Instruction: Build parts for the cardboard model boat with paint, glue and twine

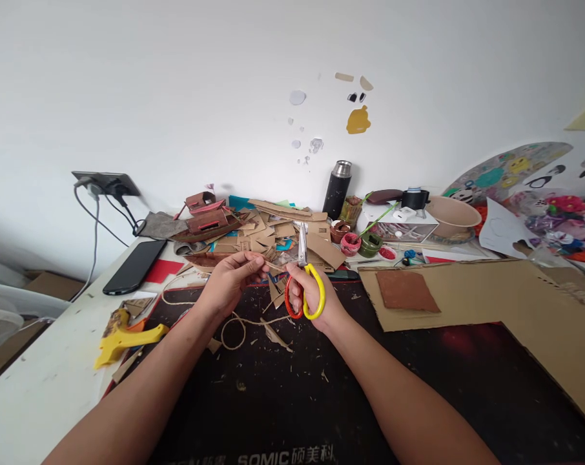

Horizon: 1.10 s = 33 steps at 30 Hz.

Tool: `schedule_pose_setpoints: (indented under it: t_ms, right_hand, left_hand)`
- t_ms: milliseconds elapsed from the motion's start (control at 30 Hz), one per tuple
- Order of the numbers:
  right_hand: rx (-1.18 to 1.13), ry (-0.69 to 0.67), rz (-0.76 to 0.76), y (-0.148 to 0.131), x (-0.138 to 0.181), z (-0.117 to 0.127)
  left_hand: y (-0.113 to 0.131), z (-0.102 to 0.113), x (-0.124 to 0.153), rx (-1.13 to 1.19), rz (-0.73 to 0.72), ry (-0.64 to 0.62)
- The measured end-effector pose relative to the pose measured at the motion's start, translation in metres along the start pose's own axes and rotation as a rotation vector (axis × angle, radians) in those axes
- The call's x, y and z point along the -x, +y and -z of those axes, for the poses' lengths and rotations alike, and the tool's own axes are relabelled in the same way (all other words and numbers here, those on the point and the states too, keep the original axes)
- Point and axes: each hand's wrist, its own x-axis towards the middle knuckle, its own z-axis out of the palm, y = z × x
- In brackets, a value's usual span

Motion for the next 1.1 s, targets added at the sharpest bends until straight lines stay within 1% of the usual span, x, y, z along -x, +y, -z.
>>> schedule_pose_setpoints:
  t_ms: [167, 267, 333, 433, 533, 633, 700, 767, 833, 900, 933, 1000, 1100]
  right_hand:
    - [0.026, -0.026, 0.005, 0.004, -0.001, 0.001]
    - [0.045, -0.052, 0.039, 0.005, -0.001, 0.000]
    - [0.081, -0.093, 0.066, 0.005, 0.001, -0.001]
    - [0.213, -0.191, 0.075, 0.005, 0.009, -0.005]
    - [0.375, -0.316, -0.010, 0.005, 0.017, -0.010]
    - [0.496, -0.406, -0.113, 0.003, 0.025, -0.012]
    - [0.682, -0.452, -0.110, -0.001, 0.030, -0.013]
    - [1.020, -0.464, 0.012, -0.007, 0.036, -0.014]
    - [1.400, -0.474, 0.130, -0.011, 0.043, -0.017]
    - [1.644, -0.523, 0.144, -0.015, 0.051, -0.021]
    - [1.711, -0.547, 0.139, -0.017, 0.056, -0.023]
    - [1.771, -0.588, 0.143, -0.020, 0.063, -0.025]
    - [1.742, -0.654, 0.172, -0.028, 0.068, -0.023]
  left_hand:
    - [-0.002, 0.000, 0.000, -0.007, 0.011, -0.019]
    - [0.003, 0.000, -0.001, 0.018, -0.020, 0.008]
    - [0.010, 0.002, -0.003, 0.052, -0.077, 0.064]
    - [0.023, 0.011, -0.007, 0.107, -0.188, 0.158]
    - [0.036, 0.022, -0.012, 0.162, -0.271, 0.249]
    - [0.046, 0.033, -0.016, 0.212, -0.323, 0.337]
    - [0.050, 0.036, -0.018, 0.227, -0.347, 0.374]
    - [0.051, 0.037, -0.018, 0.233, -0.357, 0.382]
    - [0.050, 0.036, -0.017, 0.234, -0.351, 0.360]
    - [0.048, 0.034, -0.015, 0.223, -0.332, 0.321]
    - [0.047, 0.033, -0.014, 0.213, -0.321, 0.301]
    - [0.044, 0.030, -0.013, 0.194, -0.291, 0.266]
    - [0.040, 0.025, -0.012, 0.175, -0.226, 0.224]
